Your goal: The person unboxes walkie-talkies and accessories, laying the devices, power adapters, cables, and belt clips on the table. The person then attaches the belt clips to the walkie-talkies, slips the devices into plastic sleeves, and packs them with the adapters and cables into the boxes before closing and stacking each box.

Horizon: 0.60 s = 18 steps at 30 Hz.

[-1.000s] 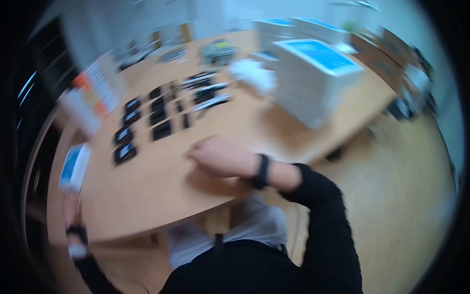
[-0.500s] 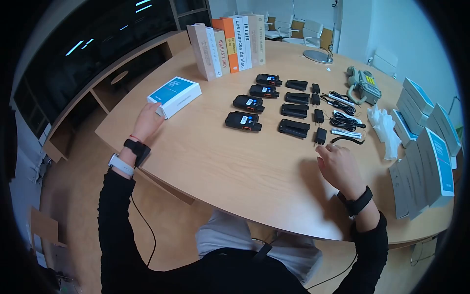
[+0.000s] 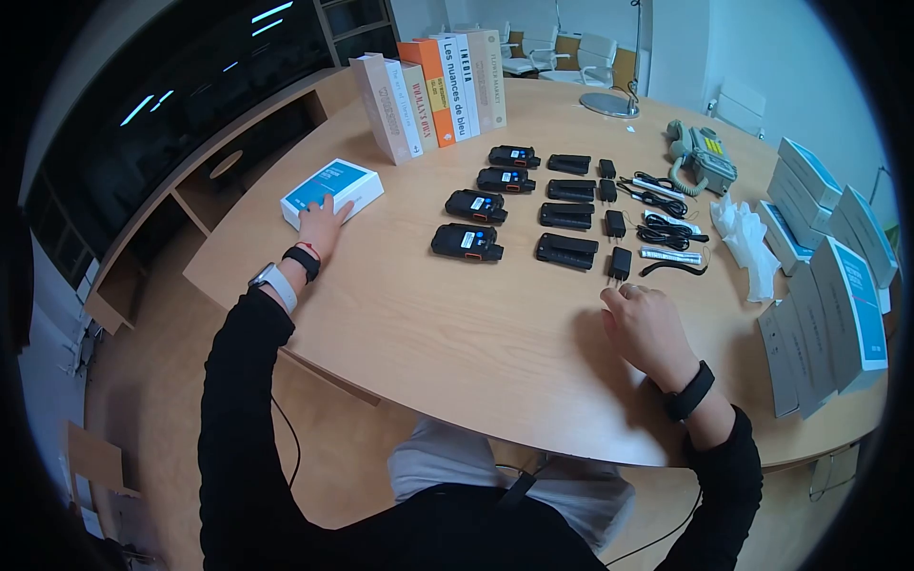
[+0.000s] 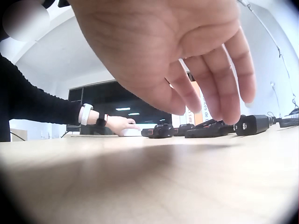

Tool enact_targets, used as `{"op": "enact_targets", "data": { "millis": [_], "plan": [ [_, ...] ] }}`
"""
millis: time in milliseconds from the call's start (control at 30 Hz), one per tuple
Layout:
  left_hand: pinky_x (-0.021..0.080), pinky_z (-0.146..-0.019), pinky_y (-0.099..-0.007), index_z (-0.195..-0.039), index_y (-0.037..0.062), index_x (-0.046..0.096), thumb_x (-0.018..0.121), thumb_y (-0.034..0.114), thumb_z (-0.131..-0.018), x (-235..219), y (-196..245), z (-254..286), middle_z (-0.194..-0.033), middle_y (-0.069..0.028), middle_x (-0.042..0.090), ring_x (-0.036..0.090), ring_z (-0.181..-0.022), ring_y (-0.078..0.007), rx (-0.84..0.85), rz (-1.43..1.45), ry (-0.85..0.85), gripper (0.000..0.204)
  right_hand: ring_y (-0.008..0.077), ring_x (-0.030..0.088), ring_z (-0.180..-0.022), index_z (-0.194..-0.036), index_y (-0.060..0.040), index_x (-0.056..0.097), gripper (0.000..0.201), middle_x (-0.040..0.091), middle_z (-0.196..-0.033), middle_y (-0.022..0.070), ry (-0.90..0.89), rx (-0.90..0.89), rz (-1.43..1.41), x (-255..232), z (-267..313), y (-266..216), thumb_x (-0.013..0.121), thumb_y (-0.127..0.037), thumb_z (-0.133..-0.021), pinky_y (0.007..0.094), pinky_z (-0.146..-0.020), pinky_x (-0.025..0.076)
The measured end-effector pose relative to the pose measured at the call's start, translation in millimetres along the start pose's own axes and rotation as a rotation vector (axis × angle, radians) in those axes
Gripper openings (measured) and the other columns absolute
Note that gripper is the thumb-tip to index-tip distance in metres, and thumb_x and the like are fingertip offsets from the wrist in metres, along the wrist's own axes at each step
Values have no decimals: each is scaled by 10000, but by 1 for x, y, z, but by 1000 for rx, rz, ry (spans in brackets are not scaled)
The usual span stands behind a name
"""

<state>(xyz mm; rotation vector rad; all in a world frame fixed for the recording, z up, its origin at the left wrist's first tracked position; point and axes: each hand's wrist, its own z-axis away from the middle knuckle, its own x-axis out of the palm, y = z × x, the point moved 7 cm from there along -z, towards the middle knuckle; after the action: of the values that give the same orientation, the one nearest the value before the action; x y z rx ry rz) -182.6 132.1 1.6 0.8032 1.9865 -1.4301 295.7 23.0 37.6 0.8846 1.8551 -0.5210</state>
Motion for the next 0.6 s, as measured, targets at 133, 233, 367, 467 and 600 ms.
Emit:
{"op": "enact_targets", "data": {
  "millis": [133, 233, 367, 467, 600],
  "plan": [
    [444, -728, -465, -1284, 350, 462, 460, 166, -902, -3, 0, -2, -1329, -126, 378, 510, -1000, -352, 9, -24, 39, 424, 285, 587, -657, -819, -49, 567, 70, 573, -703, 110, -43, -14, -20, 6, 3, 0, 581, -104, -777, 379, -620, 482],
    [446, -729, -467, -1252, 347, 494, 465, 165, -898, -8, 3, 2, -1364, -118, 354, 498, -1022, -348, 118, -135, 121, 399, 283, 587, -659, -825, -46, 568, 82, 568, -701, 105, -66, -9, -38, 8, 6, -1, 585, -111, -779, 380, -619, 481],
    [448, -762, -508, -1235, 313, 514, 474, 165, -891, -3, 4, -3, -1386, -115, 332, 467, -1090, -352, 240, -26, 54, 377, 279, 588, -667, -835, -46, 573, 94, 567, -701, 104, -74, -2, -63, 6, 5, 0, 593, -117, -777, 380, -622, 482],
    [434, -841, -535, -1283, 280, 472, 544, 162, -844, -18, -2, 11, -1402, -122, 312, 414, -1172, -366, 145, 88, 115, 460, 280, 590, -673, -838, -46, 577, 98, 572, -710, 107, -69, -6, -91, 8, 6, -1, 597, -118, -775, 382, -628, 484],
    [364, -987, -501, -1362, 241, 361, 653, 155, -736, -13, -17, 11, -1407, -178, 286, 339, -1231, -442, -126, 487, 3, 695, 285, 596, -683, -846, -44, 588, 107, 584, -724, 110, -76, 9, -114, 9, 9, 1, 600, -121, -772, 383, -639, 488]
  ]
}}
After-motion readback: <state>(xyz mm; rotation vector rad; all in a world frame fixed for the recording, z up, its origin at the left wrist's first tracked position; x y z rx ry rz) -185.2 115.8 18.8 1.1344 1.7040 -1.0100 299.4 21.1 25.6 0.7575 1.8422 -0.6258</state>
